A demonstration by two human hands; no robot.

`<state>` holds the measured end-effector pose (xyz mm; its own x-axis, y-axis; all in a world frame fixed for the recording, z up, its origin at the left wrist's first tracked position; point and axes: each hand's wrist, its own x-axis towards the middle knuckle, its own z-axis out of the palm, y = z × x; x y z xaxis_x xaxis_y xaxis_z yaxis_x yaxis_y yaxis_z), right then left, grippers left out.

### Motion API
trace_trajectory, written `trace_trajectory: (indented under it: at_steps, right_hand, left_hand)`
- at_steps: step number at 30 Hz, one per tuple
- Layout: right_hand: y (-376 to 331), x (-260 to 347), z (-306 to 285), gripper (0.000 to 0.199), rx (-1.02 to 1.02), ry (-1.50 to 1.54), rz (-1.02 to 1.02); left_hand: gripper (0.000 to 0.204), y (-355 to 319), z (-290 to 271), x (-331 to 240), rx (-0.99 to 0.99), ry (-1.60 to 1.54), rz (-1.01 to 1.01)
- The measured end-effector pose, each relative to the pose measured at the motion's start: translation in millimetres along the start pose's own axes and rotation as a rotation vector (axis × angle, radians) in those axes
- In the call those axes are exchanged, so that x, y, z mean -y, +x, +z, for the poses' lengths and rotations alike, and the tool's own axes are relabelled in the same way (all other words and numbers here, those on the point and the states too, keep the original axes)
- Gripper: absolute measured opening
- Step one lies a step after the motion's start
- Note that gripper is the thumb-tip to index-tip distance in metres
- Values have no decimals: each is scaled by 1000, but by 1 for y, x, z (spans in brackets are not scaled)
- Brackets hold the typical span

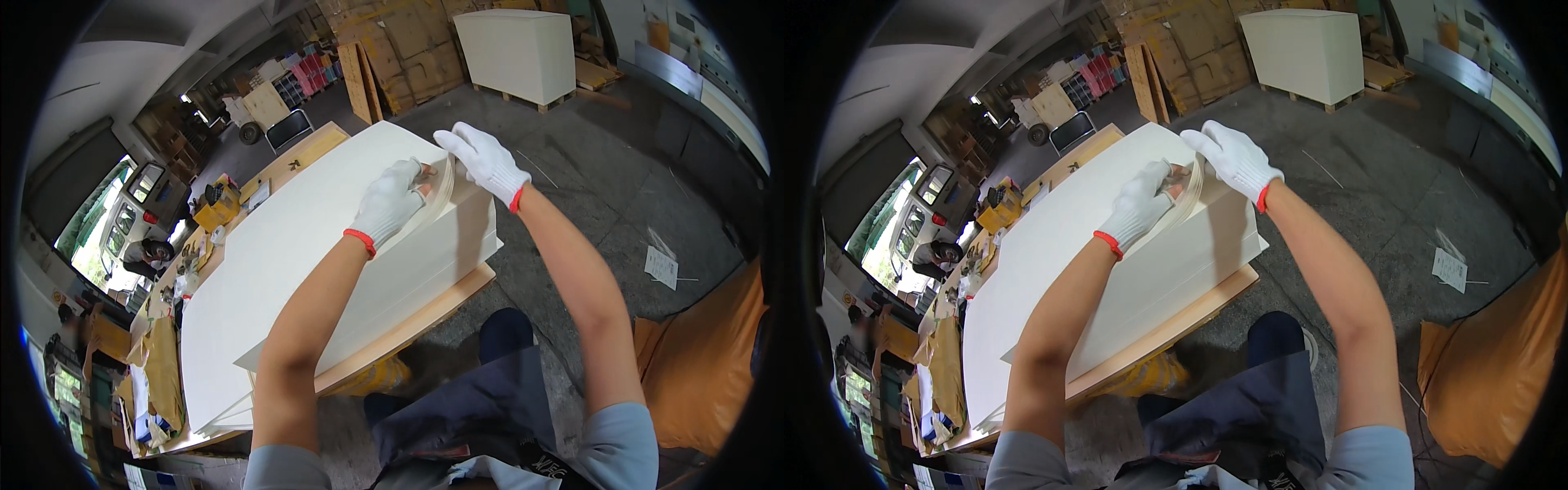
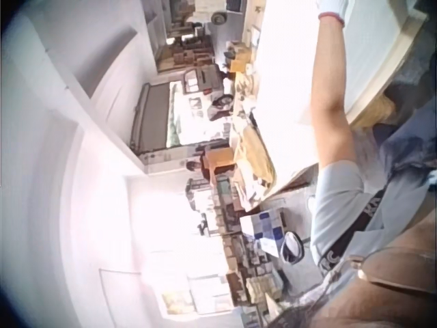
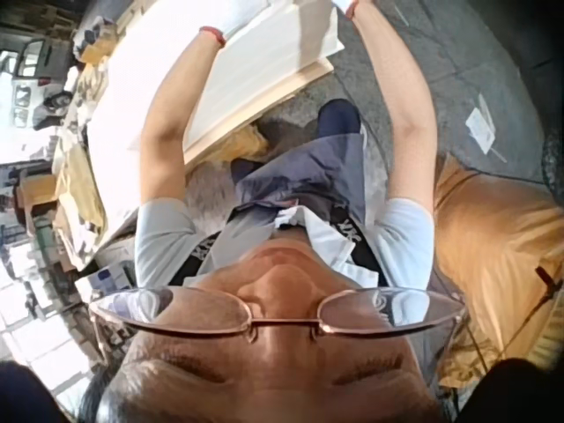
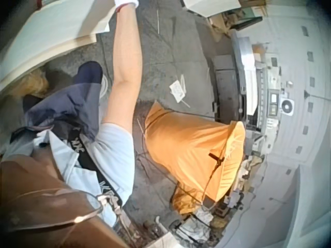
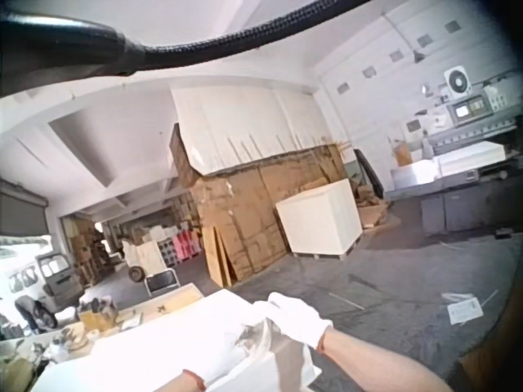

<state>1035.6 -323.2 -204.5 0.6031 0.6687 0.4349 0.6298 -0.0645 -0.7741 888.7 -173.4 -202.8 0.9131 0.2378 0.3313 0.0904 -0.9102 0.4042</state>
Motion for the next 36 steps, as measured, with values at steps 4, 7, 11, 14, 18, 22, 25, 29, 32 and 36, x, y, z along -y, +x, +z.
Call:
trace_trajectory:
  at_steps: [4, 7, 11, 14, 18, 22, 25, 29, 32, 36]
  right_hand:
    - [-6, -7, 10, 59, -95, 209, 152]
    - [-11, -14, 16, 57, -189, 233, 107]
    - [-13, -16, 20, 54, -230, 229, 59]
    - [-13, -18, 21, 53, -222, 222, 60]
    - [-13, -22, 22, 54, -243, 212, 32]
    - [-14, -21, 21, 56, -233, 192, 69]
    - [-15, -16, 22, 56, -227, 177, 62]
    - [-13, -21, 24, 54, -254, 174, 41]
    - [-14, -22, 25, 53, -283, 150, 16]
    - [-15, -21, 25, 53, -296, 139, 32]
  left_hand:
    - [37, 2, 4, 10, 43, -344, -34]
    - [42, 3, -1, -3, 82, -414, -75]
    - [50, 2, 4, 2, 70, -376, 1]
    - [56, 3, 2, 7, 87, -364, -4]
    - [57, 3, -1, 3, 104, -401, 10]
    - [53, -5, -1, -6, 47, -518, 10]
    - [49, -6, -1, -9, -47, -392, 22]
    - [45, -4, -2, -7, 53, -222, -81]
    - [47, -5, -2, -15, 93, -250, -103]
    - [51, -5, -1, -17, 109, -298, -135]
